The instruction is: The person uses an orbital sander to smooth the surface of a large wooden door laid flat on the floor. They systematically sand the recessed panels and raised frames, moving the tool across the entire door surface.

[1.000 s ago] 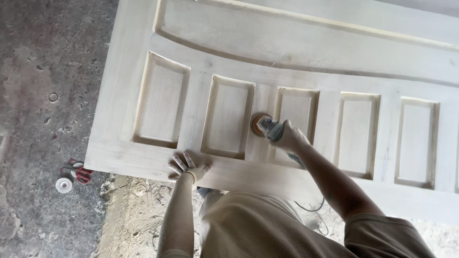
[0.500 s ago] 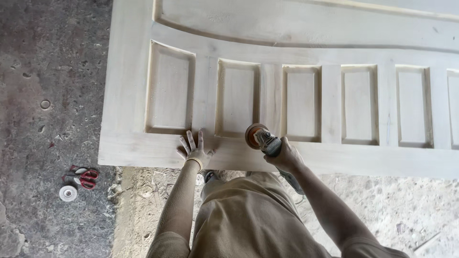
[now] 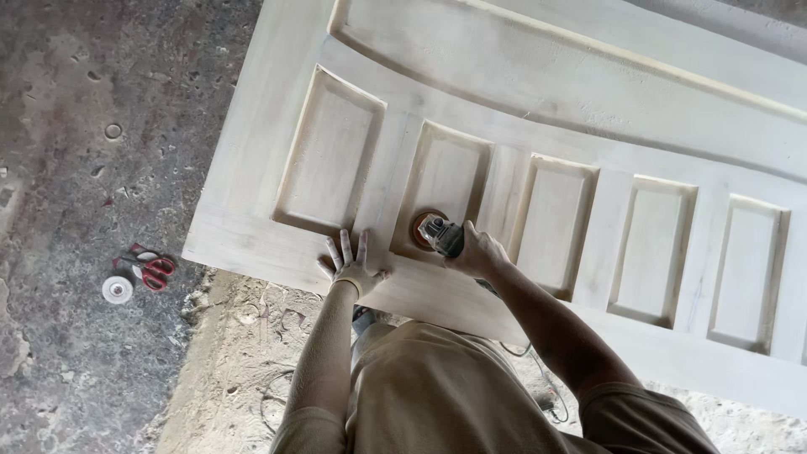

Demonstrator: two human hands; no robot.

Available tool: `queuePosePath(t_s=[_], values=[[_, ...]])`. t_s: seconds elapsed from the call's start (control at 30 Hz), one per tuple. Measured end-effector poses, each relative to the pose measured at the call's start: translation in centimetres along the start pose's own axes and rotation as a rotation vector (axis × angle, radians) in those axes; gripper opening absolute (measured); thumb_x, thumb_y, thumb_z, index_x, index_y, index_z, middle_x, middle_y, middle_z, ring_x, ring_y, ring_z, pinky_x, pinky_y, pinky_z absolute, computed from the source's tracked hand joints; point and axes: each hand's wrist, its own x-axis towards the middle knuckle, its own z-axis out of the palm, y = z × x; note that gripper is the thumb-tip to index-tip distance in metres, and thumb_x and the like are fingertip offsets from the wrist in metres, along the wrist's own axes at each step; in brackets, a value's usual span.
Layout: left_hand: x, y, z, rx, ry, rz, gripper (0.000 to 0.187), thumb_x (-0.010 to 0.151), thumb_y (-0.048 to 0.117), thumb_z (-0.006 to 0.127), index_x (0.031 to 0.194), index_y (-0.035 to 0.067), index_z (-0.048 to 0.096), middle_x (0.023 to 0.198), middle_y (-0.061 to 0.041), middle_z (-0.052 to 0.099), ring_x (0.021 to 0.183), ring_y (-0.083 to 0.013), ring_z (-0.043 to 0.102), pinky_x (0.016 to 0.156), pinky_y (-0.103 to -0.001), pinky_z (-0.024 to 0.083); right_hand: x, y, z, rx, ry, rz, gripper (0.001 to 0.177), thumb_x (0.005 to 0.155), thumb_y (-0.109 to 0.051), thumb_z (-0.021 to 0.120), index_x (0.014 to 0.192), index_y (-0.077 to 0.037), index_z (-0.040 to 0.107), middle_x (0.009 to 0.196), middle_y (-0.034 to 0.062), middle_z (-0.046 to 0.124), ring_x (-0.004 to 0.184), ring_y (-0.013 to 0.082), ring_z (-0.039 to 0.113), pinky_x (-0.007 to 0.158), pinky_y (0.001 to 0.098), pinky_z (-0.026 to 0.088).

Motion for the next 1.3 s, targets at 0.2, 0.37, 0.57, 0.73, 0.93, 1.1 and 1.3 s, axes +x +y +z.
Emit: queuePosePath(t_s=[0.2, 0.37, 0.57, 0.73, 0.93, 1.1, 1.3], values=[[0.7, 0.1, -0.2, -0.02, -0.013, -0.016, 0.12, 0.083, 0.084, 0.056, 0.161, 0.037, -0.023, 0.167, -0.011, -0.036, 0.151, -0.0446, -0.033, 0.115, -0.078, -0.008, 3.5, 0.0, -1.4, -0.048, -0.05, -0.067, 0.08, 0.071, -0.045, 0.083, 0.126, 0.001, 0.046, 0.1, 0.0243, 0.073, 0.093, 0.0384, 0.075, 0.086, 0.0463, 0.062], [1.0, 0.0, 0.5, -0.031, -0.004, -0.023, 0.122, 0.082, 0.081, 0.06, 0.161, 0.038, -0.022, 0.169, -0.009, -0.035, 0.151, -0.044, -0.031, 0.115, -0.076, -0.009, 8.3, 0.3, -4.0, -0.008, -0.013, -0.019, 0.093, 0.068, -0.043, 0.085, 0.134, 0.003, 0.039, 0.104, 0.0251, 0.07, 0.095, 0.0383, 0.074, 0.085, 0.0444, 0.063], [1.3, 0.0, 0.4, -0.06, -0.04, -0.025, 0.12, 0.083, 0.079, 0.061, 0.161, 0.04, -0.023, 0.167, -0.011, -0.036, 0.15, -0.045, -0.033, 0.115, -0.077, -0.011, 12.6, 1.4, -8.1, 0.005, 0.058, 0.017, 0.088, 0.071, -0.044, 0.084, 0.131, 0.005, 0.043, 0.11, 0.0269, 0.07, 0.101, 0.0391, 0.074, 0.091, 0.0443, 0.061], [1.3, 0.0, -0.2, -0.035, -0.048, -0.03, 0.124, 0.082, 0.078, 0.063, 0.162, 0.037, -0.022, 0.168, -0.012, -0.035, 0.15, -0.0463, -0.034, 0.112, -0.08, -0.01, 12.8, 1.5, -9.3, 0.097, 0.109, 0.098, 0.084, 0.069, -0.045, 0.086, 0.128, 0.002, 0.048, 0.114, 0.0245, 0.07, 0.112, 0.0396, 0.068, 0.097, 0.0471, 0.055], [1.1, 0.2, -0.6, -0.044, -0.055, -0.017, 0.124, 0.082, 0.081, 0.06, 0.161, 0.036, -0.024, 0.166, -0.012, -0.037, 0.149, -0.0455, -0.035, 0.113, -0.079, -0.01, 9.2, 3.3, -7.7, 0.16, 0.151, 0.16, 0.086, 0.068, -0.044, 0.088, 0.128, 0.004, 0.05, 0.114, 0.0249, 0.07, 0.111, 0.0381, 0.069, 0.096, 0.0453, 0.056], [1.2, 0.0, 0.1, -0.002, -0.071, -0.034, 0.121, 0.083, 0.081, 0.056, 0.161, 0.036, -0.024, 0.166, -0.012, -0.037, 0.149, -0.0462, -0.035, 0.114, -0.078, -0.008, 4.9, 4.0, -4.8, 0.191, 0.091, 0.193, 0.082, 0.07, -0.046, 0.086, 0.126, 0.002, 0.051, 0.113, 0.0232, 0.07, 0.106, 0.035, 0.072, 0.091, 0.044, 0.059], [1.9, 0.3, 0.7, 0.009, -0.06, -0.045, 0.115, 0.088, 0.08, 0.051, 0.16, 0.034, -0.026, 0.164, -0.014, -0.042, 0.147, -0.0476, -0.038, 0.113, -0.08, -0.008, -0.6, 2.8, -0.6, 0.088, -0.016, 0.101, 0.083, 0.071, -0.048, 0.087, 0.126, 0.001, 0.048, 0.109, 0.0233, 0.071, 0.099, 0.0361, 0.073, 0.088, 0.044, 0.062]])
